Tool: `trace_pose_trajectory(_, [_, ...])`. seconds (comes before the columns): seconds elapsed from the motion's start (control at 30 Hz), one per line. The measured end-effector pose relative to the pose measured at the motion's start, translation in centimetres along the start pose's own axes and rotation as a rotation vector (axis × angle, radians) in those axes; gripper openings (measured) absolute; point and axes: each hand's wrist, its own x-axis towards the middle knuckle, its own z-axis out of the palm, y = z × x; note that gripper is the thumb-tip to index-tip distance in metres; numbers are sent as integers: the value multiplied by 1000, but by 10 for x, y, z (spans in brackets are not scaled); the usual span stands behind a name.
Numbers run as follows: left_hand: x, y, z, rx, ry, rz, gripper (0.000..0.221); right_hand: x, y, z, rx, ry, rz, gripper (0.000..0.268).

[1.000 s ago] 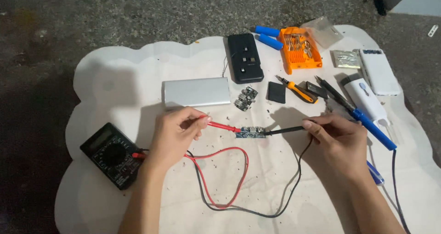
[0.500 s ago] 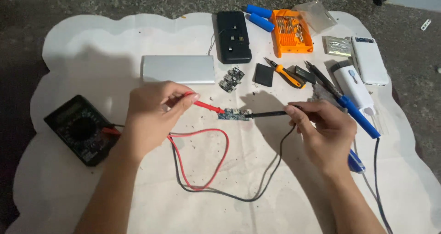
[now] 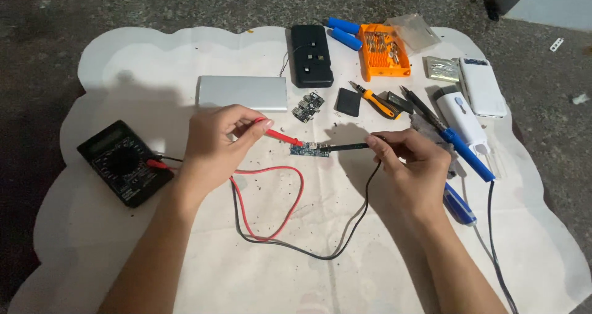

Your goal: Using a digital multimeter to test various points on a circuit board for diagnostic purposes

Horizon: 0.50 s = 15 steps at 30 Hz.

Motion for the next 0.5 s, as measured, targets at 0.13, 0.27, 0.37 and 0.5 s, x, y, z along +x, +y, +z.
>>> trace_pose_trajectory(0.13, [1, 3, 1, -24, -19, -8, 6, 0, 0, -2, -26, -1, 12, 12])
trace_pose_trajectory(0.27, [1, 2, 1, 16, -30, -31, 5, 2, -6, -2, -9, -3, 32, 11])
trace_pose_trajectory(0.37, [1, -2, 0, 49, -31, -43, 6, 1, -12, 1, -23, 2, 45, 10])
trace_pose_trajectory(0.5, [0, -10, 3, 48, 2, 65, 4, -1, -1, 1, -20, -4, 42, 13])
